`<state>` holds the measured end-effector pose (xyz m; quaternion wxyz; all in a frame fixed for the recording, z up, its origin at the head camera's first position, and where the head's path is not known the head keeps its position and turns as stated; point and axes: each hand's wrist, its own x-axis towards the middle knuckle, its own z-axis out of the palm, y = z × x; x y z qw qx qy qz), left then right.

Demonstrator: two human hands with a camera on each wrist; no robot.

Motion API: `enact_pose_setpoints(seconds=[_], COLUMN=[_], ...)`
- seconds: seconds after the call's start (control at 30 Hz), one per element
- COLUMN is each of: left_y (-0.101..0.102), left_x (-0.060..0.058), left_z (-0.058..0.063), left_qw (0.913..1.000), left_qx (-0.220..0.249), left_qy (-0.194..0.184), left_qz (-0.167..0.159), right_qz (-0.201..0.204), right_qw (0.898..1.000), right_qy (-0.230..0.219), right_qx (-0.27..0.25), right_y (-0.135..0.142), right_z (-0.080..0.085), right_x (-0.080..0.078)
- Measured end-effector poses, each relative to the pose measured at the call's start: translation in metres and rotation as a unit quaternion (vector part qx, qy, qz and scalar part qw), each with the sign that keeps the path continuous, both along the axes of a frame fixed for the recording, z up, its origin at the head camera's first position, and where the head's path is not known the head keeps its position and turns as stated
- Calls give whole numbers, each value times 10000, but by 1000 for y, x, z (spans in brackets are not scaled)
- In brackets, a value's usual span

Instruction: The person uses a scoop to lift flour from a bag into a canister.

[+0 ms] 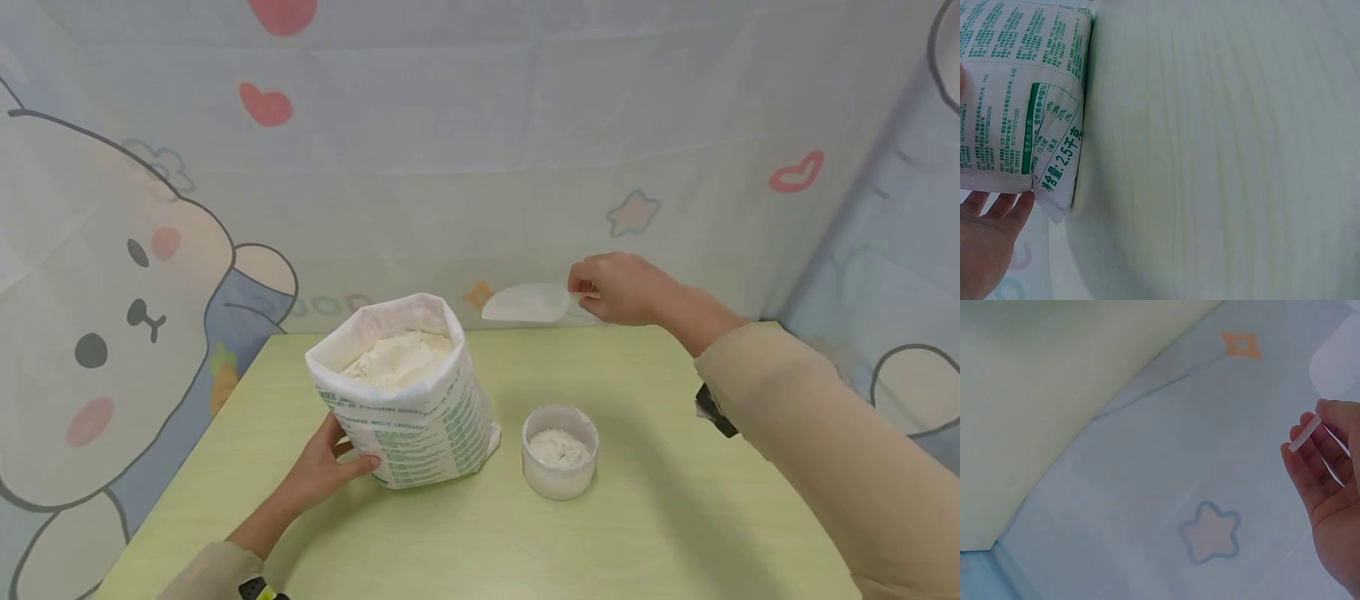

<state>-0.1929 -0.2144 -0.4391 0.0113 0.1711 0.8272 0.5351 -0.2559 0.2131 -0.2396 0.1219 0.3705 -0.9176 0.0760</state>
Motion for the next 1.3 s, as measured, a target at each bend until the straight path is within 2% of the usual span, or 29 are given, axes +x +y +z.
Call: enact_pose_setpoints(seconds=[0.23, 0.43, 0.7, 0.83, 1.07, 1.3], left_y=[0, 0, 7, 9, 10, 10], left_x=[0, 1, 13, 17, 18, 18], left_z=[0, 1, 23, 28, 28, 27], left_qw=[10000, 9999, 9999, 9996, 9997, 9997], left_qx=[16, -43, -17, -101, -71, -99], left_qy=[11, -36, -154, -246, -245, -210], left_qz=[39, 88, 28, 50, 58, 42], right_qz=[-212, -158, -177, -24, 352, 381], right_qw=[9996, 9998, 9995, 9995, 9982, 9949], right_qy=[-64, 16, 35, 63, 53, -45], right_qx=[144, 157, 274, 317, 493, 932], right_y=[-14, -26, -49, -59, -80, -108], right_z=[19, 36, 56, 58, 55, 51], right_x=[1, 1, 4, 5, 12, 19])
